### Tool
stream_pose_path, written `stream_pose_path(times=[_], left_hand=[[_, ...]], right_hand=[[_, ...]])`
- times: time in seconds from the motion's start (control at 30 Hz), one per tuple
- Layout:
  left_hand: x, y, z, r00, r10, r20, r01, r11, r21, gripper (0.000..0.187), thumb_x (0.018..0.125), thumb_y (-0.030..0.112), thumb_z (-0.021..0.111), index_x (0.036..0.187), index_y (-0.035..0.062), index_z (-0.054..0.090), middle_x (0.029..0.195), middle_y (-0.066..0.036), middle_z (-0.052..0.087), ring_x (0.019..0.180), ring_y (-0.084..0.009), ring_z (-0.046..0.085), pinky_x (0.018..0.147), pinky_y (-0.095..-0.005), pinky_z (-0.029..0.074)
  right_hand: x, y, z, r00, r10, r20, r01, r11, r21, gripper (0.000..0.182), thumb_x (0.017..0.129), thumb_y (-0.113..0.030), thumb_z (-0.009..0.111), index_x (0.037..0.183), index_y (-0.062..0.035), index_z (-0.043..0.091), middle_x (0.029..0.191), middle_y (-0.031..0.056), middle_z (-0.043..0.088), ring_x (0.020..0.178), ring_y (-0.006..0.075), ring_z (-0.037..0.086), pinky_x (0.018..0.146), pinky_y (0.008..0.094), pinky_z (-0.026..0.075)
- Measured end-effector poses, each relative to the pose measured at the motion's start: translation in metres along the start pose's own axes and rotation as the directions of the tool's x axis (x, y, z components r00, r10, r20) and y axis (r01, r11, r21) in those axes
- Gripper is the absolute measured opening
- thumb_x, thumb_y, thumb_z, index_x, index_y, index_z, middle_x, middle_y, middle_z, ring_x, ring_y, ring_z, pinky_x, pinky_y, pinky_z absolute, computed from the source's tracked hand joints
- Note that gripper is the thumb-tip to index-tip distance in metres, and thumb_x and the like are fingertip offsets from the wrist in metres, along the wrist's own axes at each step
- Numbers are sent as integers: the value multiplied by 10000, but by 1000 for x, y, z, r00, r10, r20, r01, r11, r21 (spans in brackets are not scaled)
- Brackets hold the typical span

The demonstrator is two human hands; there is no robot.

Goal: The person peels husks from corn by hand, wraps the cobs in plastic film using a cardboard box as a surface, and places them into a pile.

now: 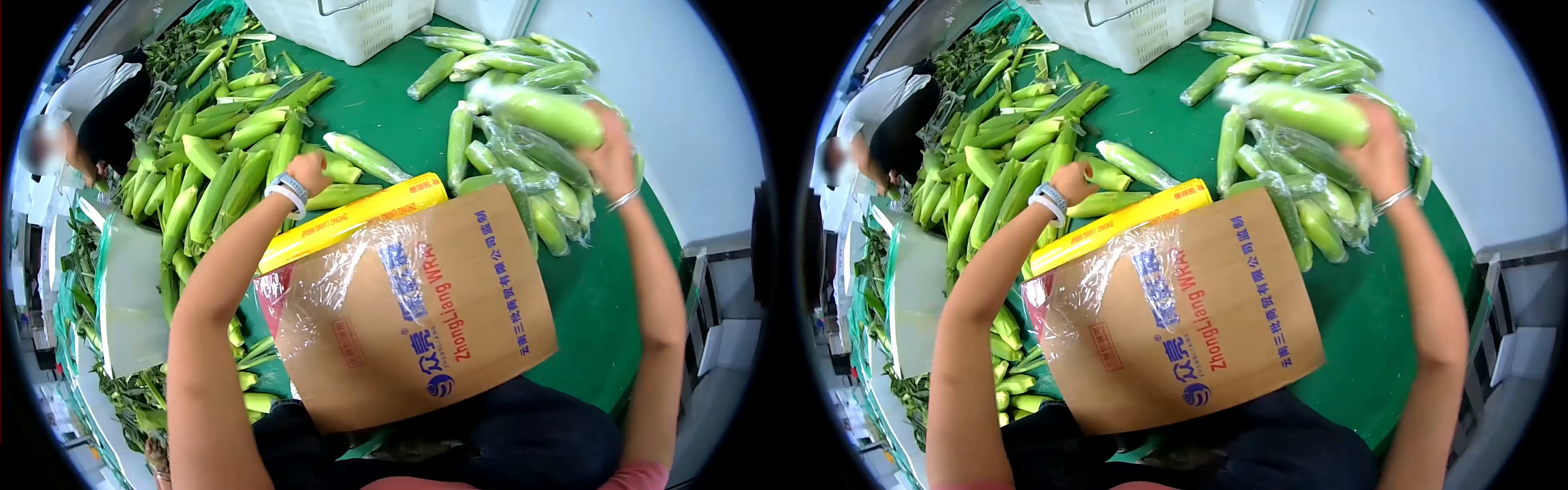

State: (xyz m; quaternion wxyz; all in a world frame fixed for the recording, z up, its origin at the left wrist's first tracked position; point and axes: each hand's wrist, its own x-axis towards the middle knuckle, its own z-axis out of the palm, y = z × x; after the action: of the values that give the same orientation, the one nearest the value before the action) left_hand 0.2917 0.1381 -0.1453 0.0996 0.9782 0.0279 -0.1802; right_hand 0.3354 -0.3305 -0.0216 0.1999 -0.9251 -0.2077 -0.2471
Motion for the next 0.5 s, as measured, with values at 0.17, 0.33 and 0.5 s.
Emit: stream_pose_path(times=[0.17, 0.33, 0.5], left_hand=[[11, -46, 61, 967, 189, 172, -238, 908, 343, 767, 594, 291, 784, 1243, 66, 442, 1193, -161, 511, 1081, -321, 520, 886, -412, 453], [15, -60, 65, 970, 242, 0, -236, 946, 224, 692, 620, 282, 768, 1200, 62, 461, 1123, -171, 537, 1016, -336, 546, 855, -415, 467], [-62, -34, -31, 937, 126, -326, -116, 992, 49, 632, 636, 270, 743, 1151, 27, 469, 1019, -224, 560, 926, -373, 563, 790, -433, 466]], right_hand=[[52, 118, -9, 977, -143, -157, 87, 944, -319, 539, 740, -138, 666, 1241, -97, 474, 1154, 173, 522, 1007, 314, 542, 909, 383, 432], [-18, -52, 1, 947, 85, 309, -138, 978, 155, 260, 787, -164, 652, 1010, -52, 579, 714, 60, 588, 640, 135, 547, 568, 284, 453], [-102, -163, 13, 438, -100, 893, -39, 991, 131, 397, 796, -419, 607, 830, -24, 613, 724, 172, 611, 749, 329, 617, 643, 413, 499]])
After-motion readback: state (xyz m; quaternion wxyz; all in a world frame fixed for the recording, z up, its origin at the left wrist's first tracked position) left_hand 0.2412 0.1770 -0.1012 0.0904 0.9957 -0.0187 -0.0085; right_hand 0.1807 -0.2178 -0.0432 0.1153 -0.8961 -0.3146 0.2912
